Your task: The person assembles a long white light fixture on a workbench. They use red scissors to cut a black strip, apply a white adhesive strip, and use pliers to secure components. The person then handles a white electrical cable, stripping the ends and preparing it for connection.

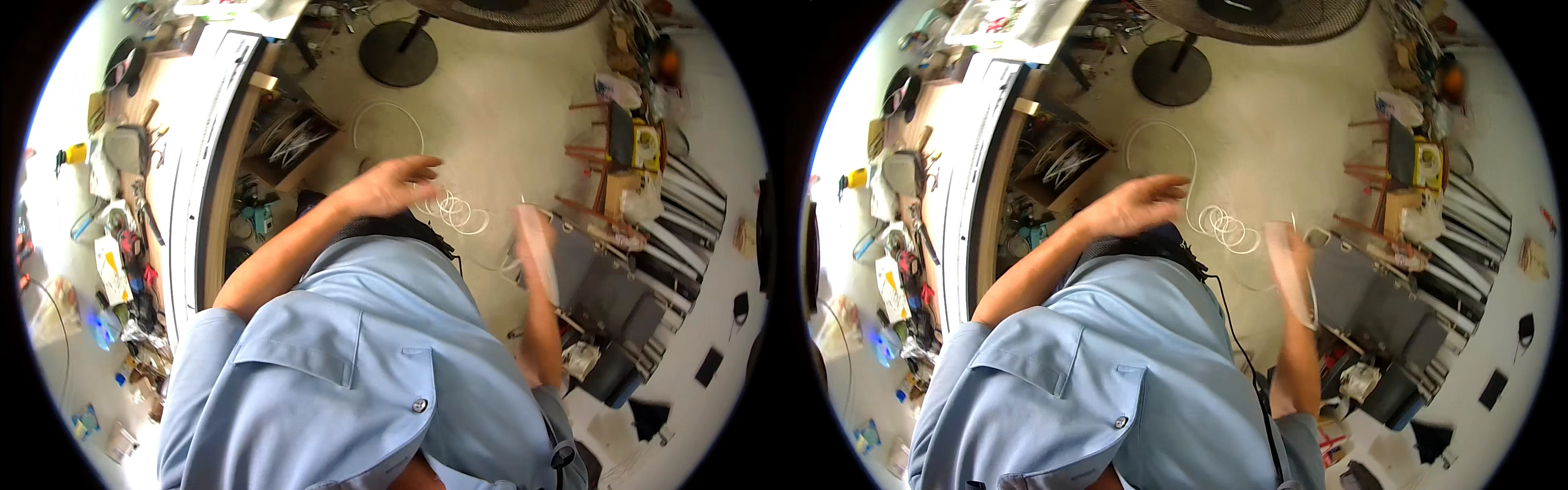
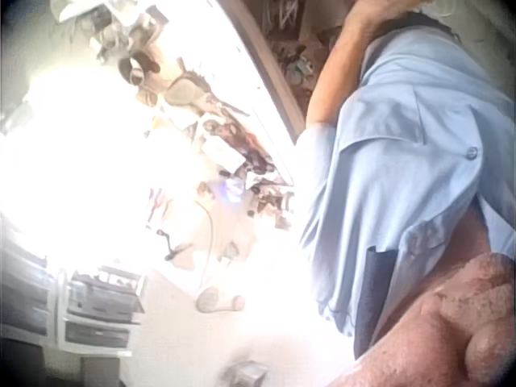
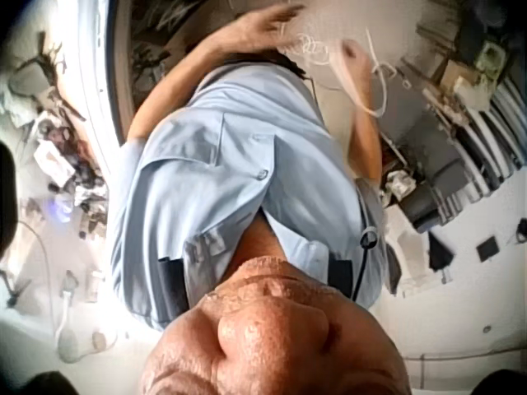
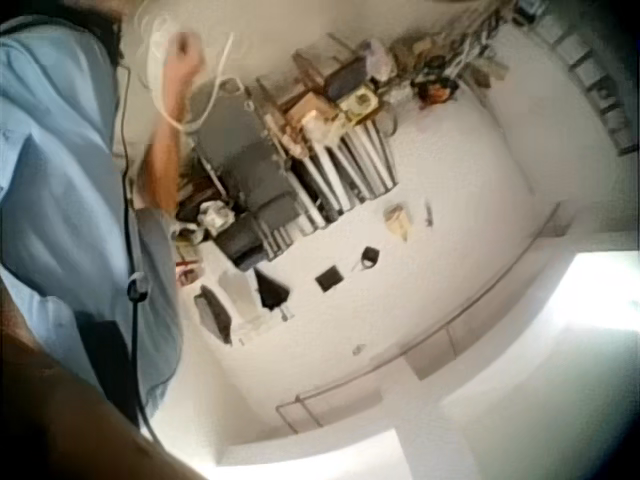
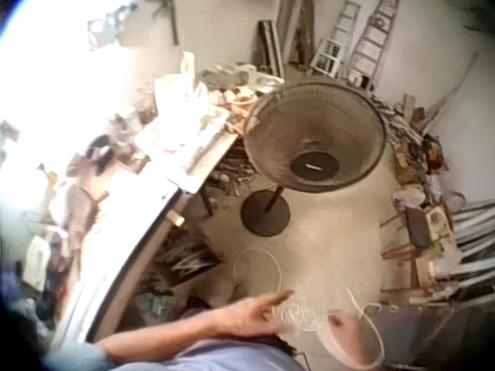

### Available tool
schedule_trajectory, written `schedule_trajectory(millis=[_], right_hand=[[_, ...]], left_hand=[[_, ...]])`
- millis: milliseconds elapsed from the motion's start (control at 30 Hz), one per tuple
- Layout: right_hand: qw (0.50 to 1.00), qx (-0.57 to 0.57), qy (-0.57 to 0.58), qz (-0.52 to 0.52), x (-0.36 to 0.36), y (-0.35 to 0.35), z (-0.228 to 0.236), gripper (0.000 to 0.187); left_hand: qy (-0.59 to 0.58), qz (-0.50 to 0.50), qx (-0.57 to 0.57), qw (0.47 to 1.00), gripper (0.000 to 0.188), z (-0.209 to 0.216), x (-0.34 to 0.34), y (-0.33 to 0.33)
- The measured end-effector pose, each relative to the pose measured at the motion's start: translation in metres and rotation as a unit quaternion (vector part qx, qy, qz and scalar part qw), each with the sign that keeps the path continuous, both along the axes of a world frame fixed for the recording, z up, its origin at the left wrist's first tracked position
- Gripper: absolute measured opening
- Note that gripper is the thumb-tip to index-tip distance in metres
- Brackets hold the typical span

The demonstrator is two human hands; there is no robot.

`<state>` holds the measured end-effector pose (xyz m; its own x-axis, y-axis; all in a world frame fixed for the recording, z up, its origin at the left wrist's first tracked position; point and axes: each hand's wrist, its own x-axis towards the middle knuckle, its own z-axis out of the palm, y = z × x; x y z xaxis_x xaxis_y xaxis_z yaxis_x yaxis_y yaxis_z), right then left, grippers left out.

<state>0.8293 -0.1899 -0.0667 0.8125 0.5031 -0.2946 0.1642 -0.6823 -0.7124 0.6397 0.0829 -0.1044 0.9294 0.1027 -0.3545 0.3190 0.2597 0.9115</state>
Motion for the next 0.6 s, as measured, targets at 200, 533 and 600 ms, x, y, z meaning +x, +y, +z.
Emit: schedule_trajectory(millis=[200,533,600], right_hand=[[0.943,0.067,0.067,0.32,-0.066,0.131,-0.054,0.024],[0.901,-0.137,0.08,0.405,-0.045,0.112,-0.134,0.039],[0.914,-0.146,0.04,0.377,-0.025,0.083,-0.157,0.04]], left_hand=[[-0.166,-0.06,0.384,0.906,0.038,0.042,-0.011,0.001],[-0.072,0.442,-0.113,0.887,0.017,0.113,-0.104,0.033],[-0.126,0.456,-0.146,0.869,0.02,0.129,-0.115,0.041]])
